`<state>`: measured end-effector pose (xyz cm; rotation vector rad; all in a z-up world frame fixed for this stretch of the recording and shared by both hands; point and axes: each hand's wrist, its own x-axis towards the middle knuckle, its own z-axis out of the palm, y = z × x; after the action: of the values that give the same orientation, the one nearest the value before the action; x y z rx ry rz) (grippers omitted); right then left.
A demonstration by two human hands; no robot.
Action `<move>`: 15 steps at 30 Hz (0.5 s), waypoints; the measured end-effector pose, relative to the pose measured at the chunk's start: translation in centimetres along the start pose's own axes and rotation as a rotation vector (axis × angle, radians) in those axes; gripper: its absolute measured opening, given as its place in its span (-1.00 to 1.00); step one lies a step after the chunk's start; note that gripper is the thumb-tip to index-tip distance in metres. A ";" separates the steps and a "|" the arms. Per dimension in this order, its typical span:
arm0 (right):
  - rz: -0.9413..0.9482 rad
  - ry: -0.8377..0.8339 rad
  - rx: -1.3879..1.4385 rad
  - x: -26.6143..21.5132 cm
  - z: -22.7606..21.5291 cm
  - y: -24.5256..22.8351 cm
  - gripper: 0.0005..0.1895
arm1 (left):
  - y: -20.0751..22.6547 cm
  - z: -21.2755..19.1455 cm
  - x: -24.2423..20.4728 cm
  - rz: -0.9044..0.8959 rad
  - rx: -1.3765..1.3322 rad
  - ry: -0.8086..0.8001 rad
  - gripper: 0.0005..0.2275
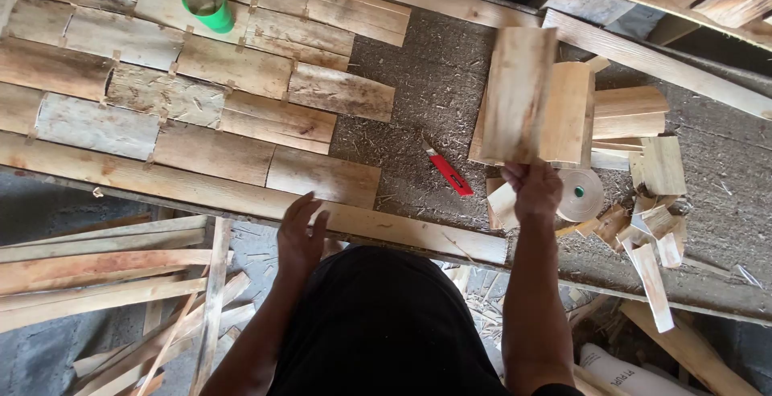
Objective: Arranging and taping thin wood or bamboo strips together on a workbench to create a decorative panel.
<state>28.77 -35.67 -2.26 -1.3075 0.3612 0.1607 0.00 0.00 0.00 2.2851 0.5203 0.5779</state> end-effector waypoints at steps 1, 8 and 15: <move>0.002 -0.003 0.001 -1.1 0.8 0.4 -0.74 | 1.5 0.2 1.3 -0.001 0.003 0.002 -0.78; -0.378 -0.297 -0.400 -10.6 7.3 2.1 -0.73 | 2.2 9.1 5.9 -0.315 -0.617 -0.416 -0.60; -1.002 -0.512 -0.906 -16.1 10.2 4.4 -0.71 | 4.1 9.6 6.3 -0.726 -0.984 -0.288 -0.62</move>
<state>14.08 -23.36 1.48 -2.1052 -0.9193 -0.2257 11.17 -4.67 -1.64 1.1028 0.6704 0.0723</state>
